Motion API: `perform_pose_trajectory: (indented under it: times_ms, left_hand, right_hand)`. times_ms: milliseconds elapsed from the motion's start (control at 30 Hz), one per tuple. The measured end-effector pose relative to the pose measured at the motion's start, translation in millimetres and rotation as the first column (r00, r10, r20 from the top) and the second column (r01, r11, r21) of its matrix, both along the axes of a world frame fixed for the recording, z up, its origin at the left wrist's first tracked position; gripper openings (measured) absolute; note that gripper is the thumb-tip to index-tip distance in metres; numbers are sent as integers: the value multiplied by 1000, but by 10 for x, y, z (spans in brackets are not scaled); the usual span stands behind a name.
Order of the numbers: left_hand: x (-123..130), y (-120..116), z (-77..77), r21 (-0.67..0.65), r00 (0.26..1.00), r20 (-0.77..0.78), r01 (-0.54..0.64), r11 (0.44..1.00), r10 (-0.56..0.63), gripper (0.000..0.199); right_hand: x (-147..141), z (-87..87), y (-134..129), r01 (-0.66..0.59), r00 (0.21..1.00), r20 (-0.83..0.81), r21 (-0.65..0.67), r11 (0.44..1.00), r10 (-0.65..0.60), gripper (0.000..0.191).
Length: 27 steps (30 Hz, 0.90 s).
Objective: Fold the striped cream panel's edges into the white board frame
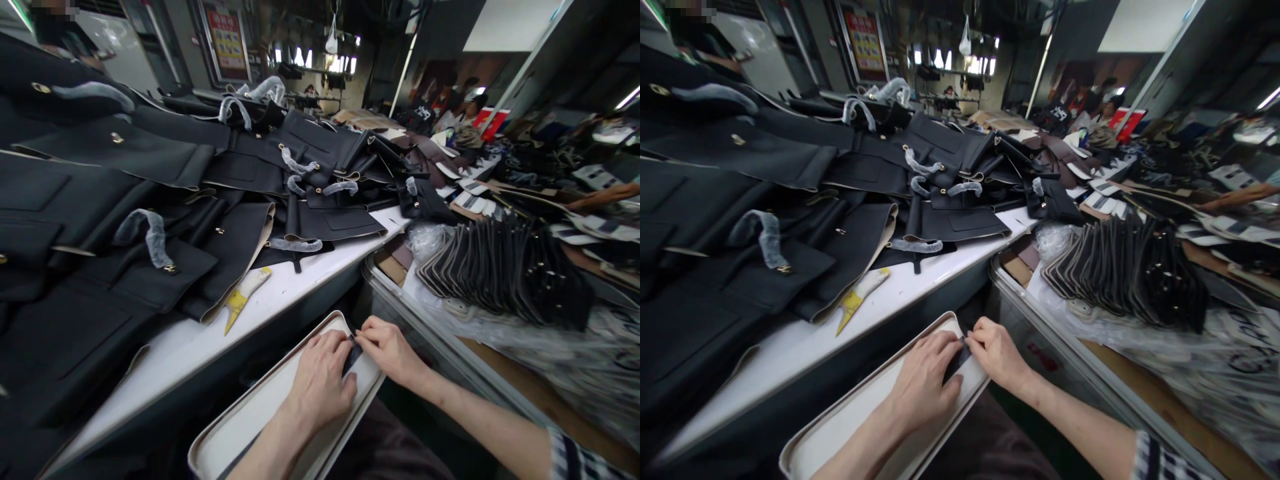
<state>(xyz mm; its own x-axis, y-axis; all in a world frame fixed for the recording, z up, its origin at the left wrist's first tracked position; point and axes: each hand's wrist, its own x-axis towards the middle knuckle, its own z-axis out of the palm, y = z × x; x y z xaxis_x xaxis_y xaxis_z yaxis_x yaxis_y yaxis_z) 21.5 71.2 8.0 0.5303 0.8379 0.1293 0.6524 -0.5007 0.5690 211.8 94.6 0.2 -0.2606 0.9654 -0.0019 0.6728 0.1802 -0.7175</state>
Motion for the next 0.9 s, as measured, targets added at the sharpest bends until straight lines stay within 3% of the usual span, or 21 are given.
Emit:
perform_pose_trajectory:
  times_ms: [100, 300, 467, 533, 700, 900]
  left_hand:
    - [-15, -59, -21, 10, 1000, 1, 2, 1000, -2, 38]
    - [-9, -42, -67, 31, 1000, -18, 14, 999, -13, 36]
    - [16, 21, -89, 39, 1000, -25, -8, 999, 9, 58]
    - [31, 38, -68, 59, 999, -45, 14, 998, -11, 64]
    - [97, 6, -3, 118, 987, -146, 82, 990, -65, 60]
    - [159, -52, -22, 117, 977, -208, 70, 991, -44, 56]
  right_hand:
    - [41, -89, 213, 80, 988, -115, -177, 981, -101, 18]
    - [57, -136, 476, -7, 972, -209, -486, 874, -109, 28]
    - [21, -148, 551, 3, 952, -245, -592, 806, -183, 28]
    - [32, -189, 516, 29, 932, -277, -589, 807, -235, 29]
    - [143, -361, 249, 44, 818, -432, -610, 791, -378, 34]
    - [71, -831, -76, -60, 598, -632, -649, 759, -493, 42]
